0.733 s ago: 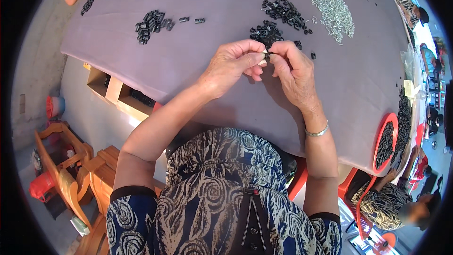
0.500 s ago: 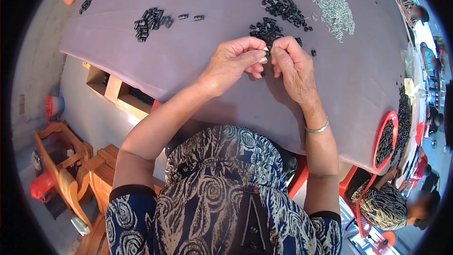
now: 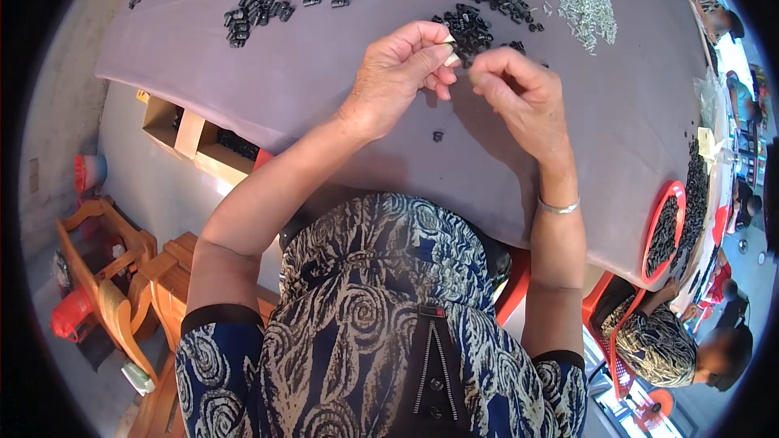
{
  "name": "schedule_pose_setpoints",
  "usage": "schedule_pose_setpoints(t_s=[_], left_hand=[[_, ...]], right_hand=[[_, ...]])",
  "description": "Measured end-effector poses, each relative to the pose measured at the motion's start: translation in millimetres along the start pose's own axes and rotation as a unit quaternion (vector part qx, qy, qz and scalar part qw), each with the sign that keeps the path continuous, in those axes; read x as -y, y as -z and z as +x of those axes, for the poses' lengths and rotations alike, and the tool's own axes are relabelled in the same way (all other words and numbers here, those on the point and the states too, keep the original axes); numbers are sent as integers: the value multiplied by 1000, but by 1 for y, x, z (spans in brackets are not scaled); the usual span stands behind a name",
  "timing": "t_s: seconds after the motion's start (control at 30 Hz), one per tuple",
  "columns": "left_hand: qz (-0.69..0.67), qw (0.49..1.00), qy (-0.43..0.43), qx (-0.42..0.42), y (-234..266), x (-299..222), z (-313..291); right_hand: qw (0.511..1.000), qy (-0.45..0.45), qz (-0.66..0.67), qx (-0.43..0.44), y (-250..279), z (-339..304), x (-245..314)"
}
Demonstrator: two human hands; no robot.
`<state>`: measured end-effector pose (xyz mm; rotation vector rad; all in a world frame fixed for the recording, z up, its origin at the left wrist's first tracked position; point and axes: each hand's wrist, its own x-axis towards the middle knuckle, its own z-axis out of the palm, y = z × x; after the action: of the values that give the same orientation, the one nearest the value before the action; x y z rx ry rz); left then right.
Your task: Inspecting and sorting small black components on a shared workshop table.
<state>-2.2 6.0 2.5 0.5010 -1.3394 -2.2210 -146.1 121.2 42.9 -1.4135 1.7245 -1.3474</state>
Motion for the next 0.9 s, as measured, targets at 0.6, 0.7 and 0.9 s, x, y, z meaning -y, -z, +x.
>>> schedule_pose_setpoints(t_s=[0.6,0.7,0.9], left_hand=[[2,1000,8,-5,0,-3,0],[6,1000,0,5,1,-2,0],[11,1000,9,17,1,-1,0]], right_hand=[[961,109,-216,136,-21,-33,9],[959,101,-216,151,-22,-28,10],[957,55,-229,167,-24,-24,17]])
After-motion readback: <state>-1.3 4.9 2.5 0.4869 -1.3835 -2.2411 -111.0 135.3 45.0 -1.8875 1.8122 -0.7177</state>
